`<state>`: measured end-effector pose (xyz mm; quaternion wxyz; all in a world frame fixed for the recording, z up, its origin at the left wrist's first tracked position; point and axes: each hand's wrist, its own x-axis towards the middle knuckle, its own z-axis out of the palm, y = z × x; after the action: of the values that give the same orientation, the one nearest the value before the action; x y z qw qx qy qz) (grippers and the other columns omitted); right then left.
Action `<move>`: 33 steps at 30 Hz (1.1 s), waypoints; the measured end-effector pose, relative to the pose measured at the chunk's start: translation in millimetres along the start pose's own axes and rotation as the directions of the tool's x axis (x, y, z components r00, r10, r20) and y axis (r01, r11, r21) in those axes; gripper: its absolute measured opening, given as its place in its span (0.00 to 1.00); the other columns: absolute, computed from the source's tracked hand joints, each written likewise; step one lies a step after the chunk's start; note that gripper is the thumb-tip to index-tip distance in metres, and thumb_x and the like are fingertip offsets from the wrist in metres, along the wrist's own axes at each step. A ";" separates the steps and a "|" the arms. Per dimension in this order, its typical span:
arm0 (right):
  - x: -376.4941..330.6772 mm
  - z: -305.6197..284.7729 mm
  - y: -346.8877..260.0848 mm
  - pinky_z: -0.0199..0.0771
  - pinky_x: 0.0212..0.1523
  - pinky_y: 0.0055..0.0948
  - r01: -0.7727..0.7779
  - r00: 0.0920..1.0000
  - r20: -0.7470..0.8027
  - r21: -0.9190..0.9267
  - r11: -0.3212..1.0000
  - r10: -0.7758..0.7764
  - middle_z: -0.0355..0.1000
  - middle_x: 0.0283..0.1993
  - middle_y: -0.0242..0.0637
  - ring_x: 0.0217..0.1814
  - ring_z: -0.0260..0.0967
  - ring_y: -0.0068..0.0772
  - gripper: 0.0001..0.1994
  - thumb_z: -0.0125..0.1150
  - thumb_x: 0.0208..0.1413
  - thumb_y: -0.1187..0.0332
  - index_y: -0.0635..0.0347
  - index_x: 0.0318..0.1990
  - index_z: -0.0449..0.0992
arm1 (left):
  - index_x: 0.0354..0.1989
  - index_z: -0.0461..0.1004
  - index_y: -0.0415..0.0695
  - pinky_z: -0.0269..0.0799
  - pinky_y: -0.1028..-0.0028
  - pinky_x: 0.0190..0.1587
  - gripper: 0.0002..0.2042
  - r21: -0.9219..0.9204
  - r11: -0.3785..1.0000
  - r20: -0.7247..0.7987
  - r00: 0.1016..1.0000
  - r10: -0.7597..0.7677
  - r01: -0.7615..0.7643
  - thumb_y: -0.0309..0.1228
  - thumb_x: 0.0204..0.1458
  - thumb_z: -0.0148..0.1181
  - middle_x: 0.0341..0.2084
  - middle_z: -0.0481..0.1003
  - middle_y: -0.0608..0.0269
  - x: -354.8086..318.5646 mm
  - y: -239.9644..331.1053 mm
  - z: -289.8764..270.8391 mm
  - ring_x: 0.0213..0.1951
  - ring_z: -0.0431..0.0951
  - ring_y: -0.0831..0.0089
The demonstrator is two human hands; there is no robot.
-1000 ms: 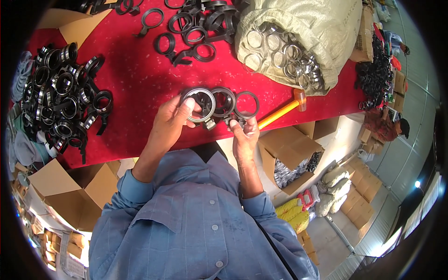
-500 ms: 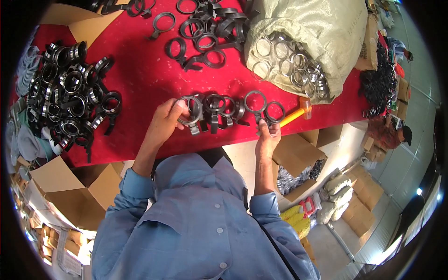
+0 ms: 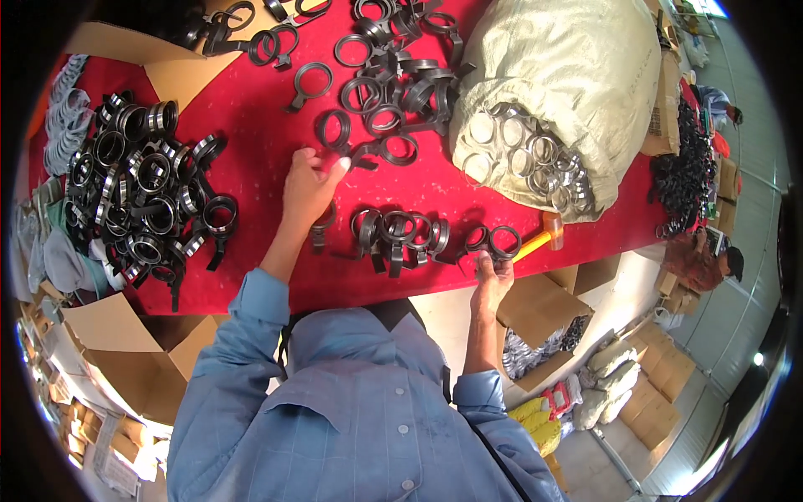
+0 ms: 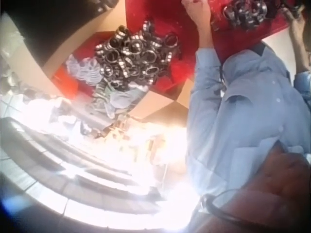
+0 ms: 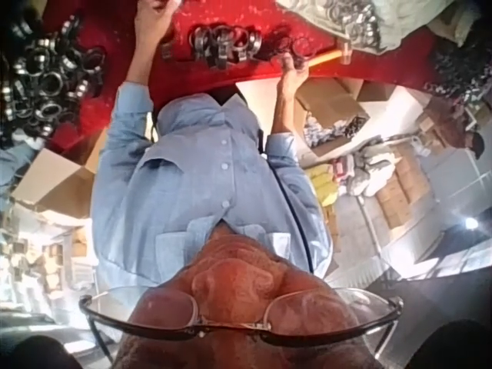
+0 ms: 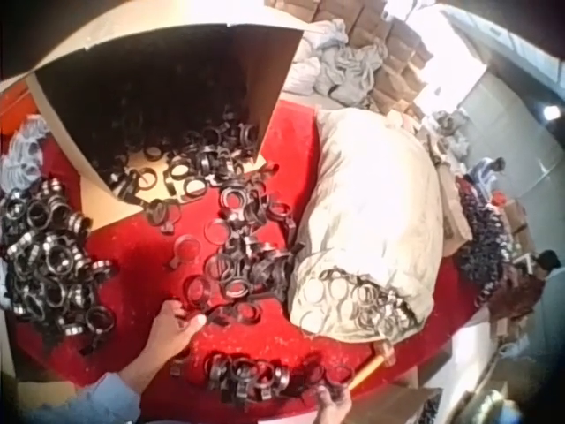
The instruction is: The person assembles industrial metal clamps by hand at a manufacturing workstation.
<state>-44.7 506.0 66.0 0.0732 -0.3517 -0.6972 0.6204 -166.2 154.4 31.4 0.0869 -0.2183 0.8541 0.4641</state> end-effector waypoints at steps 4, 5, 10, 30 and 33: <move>-8.0 14.1 -12.4 0.67 0.30 0.18 0.035 0.999 -0.002 -0.009 0.999 -0.035 0.79 0.38 0.29 0.31 0.71 0.17 0.13 0.66 0.55 0.76 0.58 0.48 0.78 | 0.56 0.65 0.36 0.73 0.55 0.52 0.37 0.092 0.990 -0.081 0.992 -0.096 0.104 0.44 0.42 0.74 0.47 0.74 0.45 22.7 12.4 36.4 0.52 0.75 0.48; -9.4 17.3 -14.4 0.66 0.29 0.18 0.052 0.999 0.004 0.004 0.999 -0.052 0.79 0.38 0.29 0.31 0.71 0.17 0.13 0.67 0.54 0.75 0.58 0.48 0.78 | 0.56 0.65 0.37 0.72 0.55 0.52 0.36 0.288 0.957 -0.143 0.990 -0.005 0.047 0.43 0.42 0.75 0.47 0.74 0.45 25.6 15.4 42.7 0.53 0.74 0.47; 3.6 5.3 -17.7 0.73 0.33 0.21 0.067 0.997 -0.034 0.045 0.997 -0.065 0.77 0.38 0.31 0.33 0.71 0.19 0.13 0.65 0.56 0.75 0.60 0.49 0.76 | 0.36 0.67 0.40 0.70 0.48 0.39 0.18 0.059 0.990 -0.170 0.976 0.137 -0.129 0.30 0.41 0.70 0.30 0.74 0.44 30.4 1.2 51.1 0.38 0.76 0.41; -58.7 92.7 -24.1 0.71 0.33 0.20 -0.273 0.936 0.284 0.214 0.938 0.208 0.77 0.39 0.31 0.32 0.71 0.19 0.13 0.66 0.55 0.79 0.58 0.47 0.76 | 0.35 0.71 0.45 0.65 0.61 0.48 0.12 0.047 0.781 -0.024 0.781 0.624 -0.623 0.20 0.41 0.62 0.50 0.73 0.53 -122.1 27.2 30.2 0.45 0.75 0.55; -64.9 94.4 -14.9 0.73 0.38 0.22 -0.328 0.912 0.305 0.140 0.934 0.275 0.76 0.42 0.32 0.37 0.71 0.21 0.16 0.64 0.53 0.84 0.61 0.49 0.74 | 0.30 0.71 0.42 0.71 0.64 0.47 0.10 -0.287 0.836 -0.069 0.881 0.469 -0.467 0.17 0.43 0.66 0.47 0.74 0.51 -119.4 15.1 34.4 0.43 0.78 0.58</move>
<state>-53.4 391.7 80.6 -0.0904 -0.3554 -0.5760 0.7305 -68.7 225.1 65.6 -0.0610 -0.0126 0.8021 0.5939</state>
